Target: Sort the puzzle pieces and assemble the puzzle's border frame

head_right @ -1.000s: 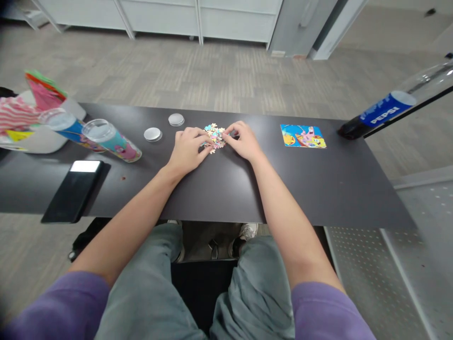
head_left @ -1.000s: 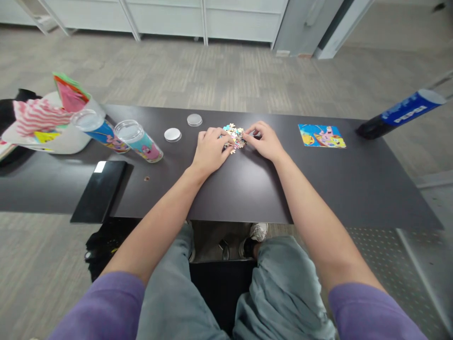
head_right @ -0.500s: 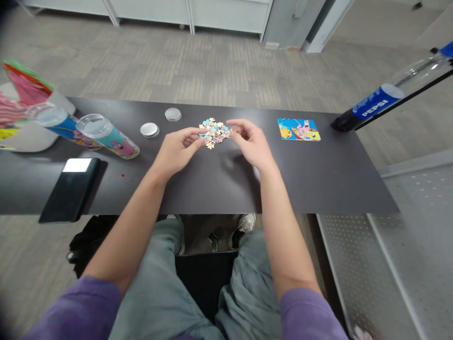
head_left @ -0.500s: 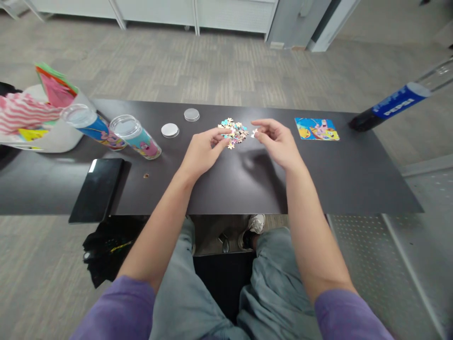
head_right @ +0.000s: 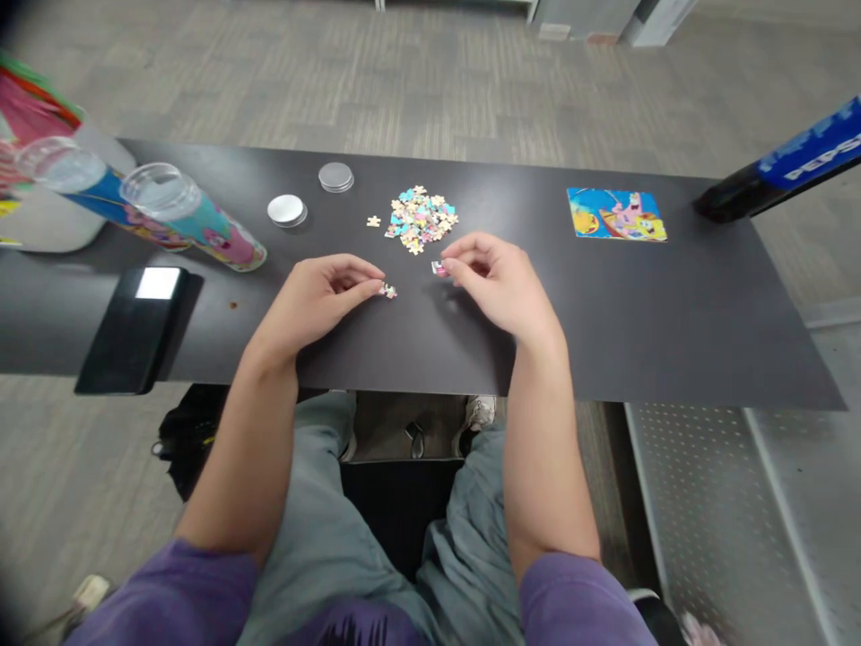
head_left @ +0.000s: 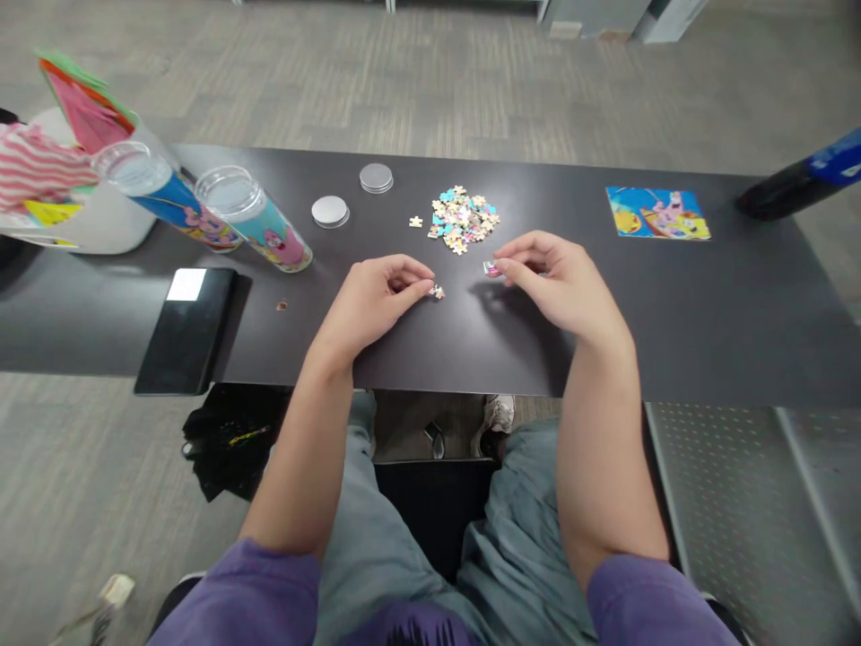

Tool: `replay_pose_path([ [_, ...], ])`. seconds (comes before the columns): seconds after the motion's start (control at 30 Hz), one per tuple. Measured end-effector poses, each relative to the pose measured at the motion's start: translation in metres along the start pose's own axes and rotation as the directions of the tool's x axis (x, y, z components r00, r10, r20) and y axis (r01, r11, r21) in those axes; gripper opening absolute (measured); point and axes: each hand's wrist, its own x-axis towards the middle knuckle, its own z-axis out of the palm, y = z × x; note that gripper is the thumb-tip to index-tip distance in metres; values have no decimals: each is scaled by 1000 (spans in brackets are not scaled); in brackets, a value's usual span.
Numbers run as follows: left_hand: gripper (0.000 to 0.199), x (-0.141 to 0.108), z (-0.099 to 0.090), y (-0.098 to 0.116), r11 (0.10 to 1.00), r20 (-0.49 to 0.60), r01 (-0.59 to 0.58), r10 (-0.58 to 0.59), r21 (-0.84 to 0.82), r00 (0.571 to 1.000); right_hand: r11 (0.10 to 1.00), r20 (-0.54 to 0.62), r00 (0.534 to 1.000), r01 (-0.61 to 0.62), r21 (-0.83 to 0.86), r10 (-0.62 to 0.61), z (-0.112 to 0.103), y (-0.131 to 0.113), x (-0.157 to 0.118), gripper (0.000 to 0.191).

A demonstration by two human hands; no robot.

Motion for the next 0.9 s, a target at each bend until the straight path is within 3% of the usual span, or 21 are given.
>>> replay_pose_path([
  [0.2, 23, -3, -7, 0, 991, -95, -43, 55, 126, 994, 999, 52, 999, -12, -45, 15, 4, -2, -2, 11],
  [0.43, 24, -6, -11, 9, 942, 118, -145, 113, 303, 986, 993, 99, 995, 26, -116, -14, 7, -12, -3, 14],
  [0.6, 13, -5, -8, 11, 928, 108, -128, 96, 349, 989, 989, 143, 990, 38, -144, -17, 9, -18, -4, 9],
  [0.77, 33, -4, -10, 13, 936, 120, -121, 86, 329, 989, 983, 182, 983, -1, -181, 34, 11, -21, -5, 10],
  [0.9, 31, -4, -15, 17, 955, 115, -100, 70, 280, 991, 983, 207, 976, -29, -180, 67, 11, -21, -6, 11],
])
